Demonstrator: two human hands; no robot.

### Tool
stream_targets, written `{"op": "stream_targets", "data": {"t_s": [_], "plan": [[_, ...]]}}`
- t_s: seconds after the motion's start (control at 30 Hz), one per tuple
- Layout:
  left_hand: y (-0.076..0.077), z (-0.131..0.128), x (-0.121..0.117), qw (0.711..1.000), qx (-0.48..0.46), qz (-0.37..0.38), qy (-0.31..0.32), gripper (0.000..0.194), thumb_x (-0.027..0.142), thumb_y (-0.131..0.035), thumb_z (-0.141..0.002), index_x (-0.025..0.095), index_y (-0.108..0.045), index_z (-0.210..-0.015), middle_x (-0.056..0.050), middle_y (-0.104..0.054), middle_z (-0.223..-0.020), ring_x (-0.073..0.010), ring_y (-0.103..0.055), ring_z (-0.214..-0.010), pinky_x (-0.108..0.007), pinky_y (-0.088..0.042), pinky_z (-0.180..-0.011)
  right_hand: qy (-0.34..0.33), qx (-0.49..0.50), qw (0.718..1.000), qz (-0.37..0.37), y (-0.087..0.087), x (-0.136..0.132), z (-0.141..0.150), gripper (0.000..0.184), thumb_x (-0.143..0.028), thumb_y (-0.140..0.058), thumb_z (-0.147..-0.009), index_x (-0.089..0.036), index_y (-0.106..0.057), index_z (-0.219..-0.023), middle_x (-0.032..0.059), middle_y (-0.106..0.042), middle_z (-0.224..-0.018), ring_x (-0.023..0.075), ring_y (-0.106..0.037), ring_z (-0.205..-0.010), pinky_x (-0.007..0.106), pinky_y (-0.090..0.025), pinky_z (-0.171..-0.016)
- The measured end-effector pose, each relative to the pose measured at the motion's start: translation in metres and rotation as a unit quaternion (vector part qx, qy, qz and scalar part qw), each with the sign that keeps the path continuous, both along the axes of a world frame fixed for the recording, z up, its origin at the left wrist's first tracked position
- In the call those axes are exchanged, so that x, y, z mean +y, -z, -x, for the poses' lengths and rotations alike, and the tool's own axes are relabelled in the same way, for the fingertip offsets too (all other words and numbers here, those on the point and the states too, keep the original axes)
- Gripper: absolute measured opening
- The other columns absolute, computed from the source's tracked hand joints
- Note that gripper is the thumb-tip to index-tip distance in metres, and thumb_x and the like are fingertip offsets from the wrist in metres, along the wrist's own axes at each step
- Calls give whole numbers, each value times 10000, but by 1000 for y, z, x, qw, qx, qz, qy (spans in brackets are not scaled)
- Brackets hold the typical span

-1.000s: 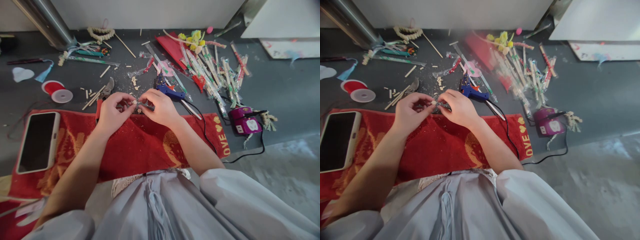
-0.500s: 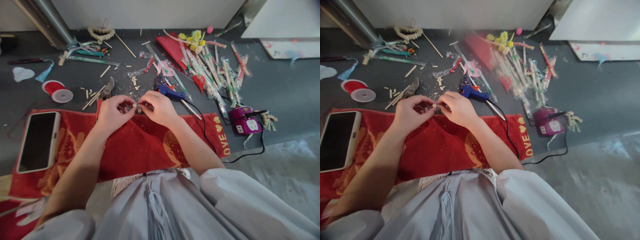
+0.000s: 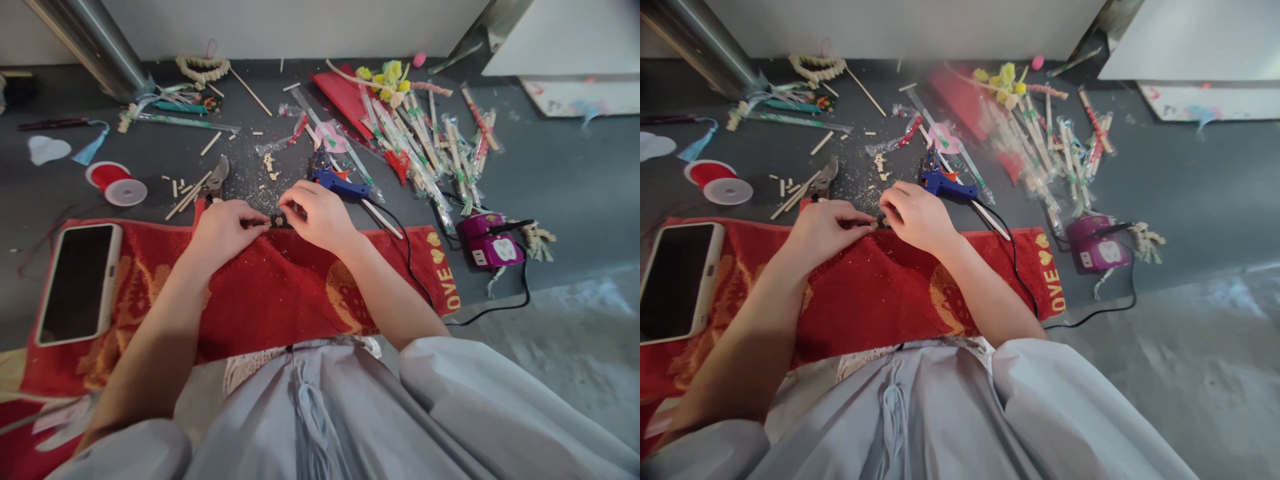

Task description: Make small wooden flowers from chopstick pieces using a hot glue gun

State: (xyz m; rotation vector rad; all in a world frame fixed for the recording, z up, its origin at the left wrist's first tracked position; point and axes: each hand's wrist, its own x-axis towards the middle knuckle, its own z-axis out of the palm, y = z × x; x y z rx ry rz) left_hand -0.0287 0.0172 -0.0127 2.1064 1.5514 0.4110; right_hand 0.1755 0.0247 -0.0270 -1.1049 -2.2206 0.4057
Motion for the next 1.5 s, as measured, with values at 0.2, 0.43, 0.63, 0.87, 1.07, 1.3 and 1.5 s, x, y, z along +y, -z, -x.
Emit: {"op": "stream_targets", "data": {"t_s": [0.2, 0.43, 0.63, 0.87, 1.07, 1.3, 1.5], "plan": [[0, 0, -1, 1000, 16, -13, 3, 237, 370, -620, -779, 265, -797, -896, -29, -719, -796, -189, -616, -718, -294, -426, -647, 1, -14, 1000, 10, 1, 0, 0, 186, -180, -450, -940, -156, -630, -901, 82, -643, -913, 161, -561, -808, 294, -422, -753], [0, 1, -2, 999, 34, -26, 2, 245, 372, -614, -770, 272, -796, -901, -30, -700, -758, -186, -601, -690, -290, -421, -633, -6, -23, 1000, 11, 0, 0, -1, 199, -189, -439, -953, -159, -631, -909, 83, -647, -922, 164, -574, -822, 293, -426, -758], [-1, 0, -2, 999, 39, -16, -8, 261, 351, -628, -743, 257, -794, -922, -31, -688, -761, -183, -603, -691, -294, -432, -644, -10, -29, 1000, -5, -1, -1, 0, 224, -184, -434, -956, -128, -649, -925, 98, -660, -920, 163, -584, -818, 285, -431, -752], [0, 0, -1, 999, 43, -14, -12, 294, 349, -637, -739, 246, -790, -968, -35, -699, -780, -186, -604, -699, -301, -440, -668, -6, -27, 1000, 1, -1, 0, -1, 207, -182, -443, -952, -147, -644, -917, 86, -662, -925, 157, -579, -815, 279, -425, -749], [-2, -1, -2, 998, 52, -12, -14, 314, 369, -624, -753, 235, -778, -991, -26, -701, -788, -179, -609, -716, -289, -430, -664, 1, -36, 999, 6, -2, -1, -1, 203, -191, -448, -960, -147, -640, -911, 87, -667, -925, 157, -579, -815, 279, -415, -746], [-8, -5, -4, 997, 67, -19, -32, 305, 340, -579, -803, 196, -775, -987, -37, -704, -807, -182, -628, -753, -298, -452, -724, 88, -93, 992, 5, -5, 2, -4, 322, -307, -416, -994, -167, -596, -766, 76, -648, -807, 171, -567, -749, 303, -363, -685], [-6, -7, -6, 988, 83, -79, -103, 314, 259, -512, -840, 201, -770, -1009, -52, -736, -912, -199, -659, -840, -296, -460, -727, 189, -76, 978, 30, -12, 10, -18, 87, -155, -532, -870, -177, -616, -873, 83, -673, -924, 202, -604, -856, 324, -424, -781]]}}
